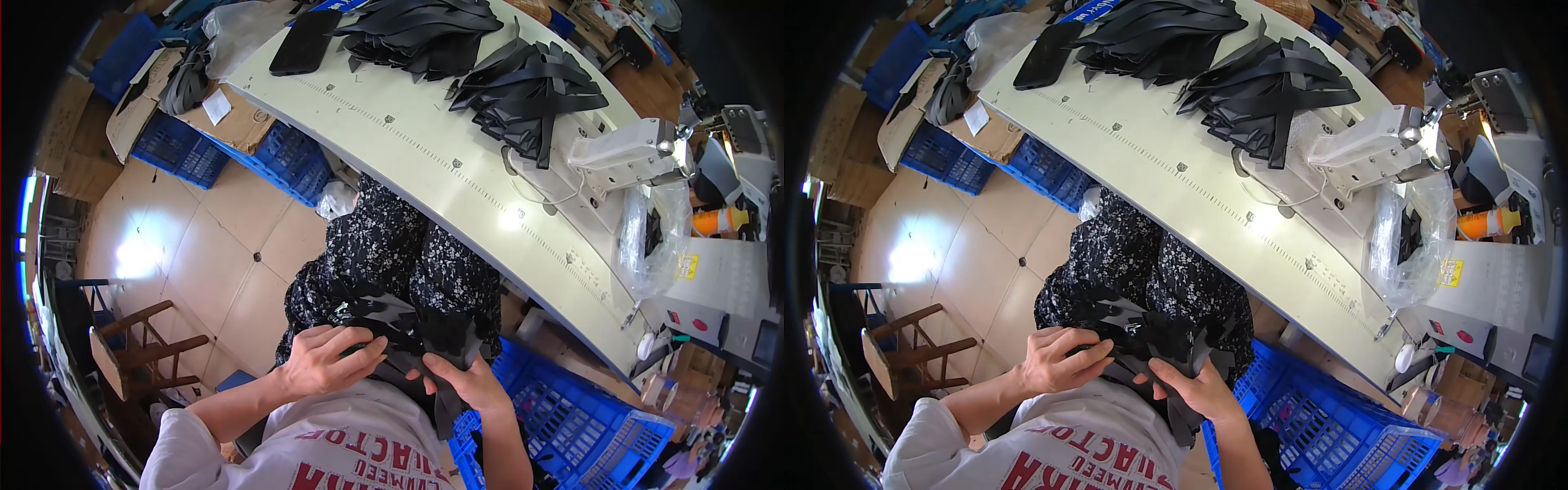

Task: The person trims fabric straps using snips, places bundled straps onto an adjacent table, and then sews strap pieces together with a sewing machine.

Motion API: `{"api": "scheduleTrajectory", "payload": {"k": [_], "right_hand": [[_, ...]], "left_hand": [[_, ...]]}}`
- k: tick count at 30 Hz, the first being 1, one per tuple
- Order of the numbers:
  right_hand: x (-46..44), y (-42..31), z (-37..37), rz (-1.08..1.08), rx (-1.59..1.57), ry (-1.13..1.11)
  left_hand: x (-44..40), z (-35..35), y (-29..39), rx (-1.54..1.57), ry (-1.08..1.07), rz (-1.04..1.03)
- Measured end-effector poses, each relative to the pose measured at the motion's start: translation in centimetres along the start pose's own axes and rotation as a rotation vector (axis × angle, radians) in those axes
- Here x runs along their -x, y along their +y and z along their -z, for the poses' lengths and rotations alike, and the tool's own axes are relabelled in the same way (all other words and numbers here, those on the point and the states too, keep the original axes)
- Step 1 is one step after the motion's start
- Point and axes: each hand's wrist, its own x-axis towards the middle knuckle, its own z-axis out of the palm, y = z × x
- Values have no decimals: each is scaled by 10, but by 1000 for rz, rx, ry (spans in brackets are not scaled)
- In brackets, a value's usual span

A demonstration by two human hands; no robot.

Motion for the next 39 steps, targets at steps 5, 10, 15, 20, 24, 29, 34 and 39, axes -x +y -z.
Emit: {"api": "scheduleTrajectory", "payload": {"k": [5,10,15,20,24,29,34,39], "right_hand": [[0,0,-2,-8,-1,3],[0,-3,-7,-3,-20,29],[-1,1,-5,-6,-8,5],[-2,4,-4,21,-1,-16],[-1,-4,-6,-56,44,-42],[-15,16,15,399,501,-7],[-11,-10,15,26,40,-110],[-13,-6,18,-51,-80,-183]], "left_hand": [[-2,-2,1,57,5,21],[-3,-3,3,74,-7,32],[-1,-4,4,114,5,73],[-13,0,9,547,37,548],[-18,-2,14,889,-155,827],[-5,17,12,795,-178,939],[30,8,-5,405,-188,700],[0,12,1,147,-83,430]]}}
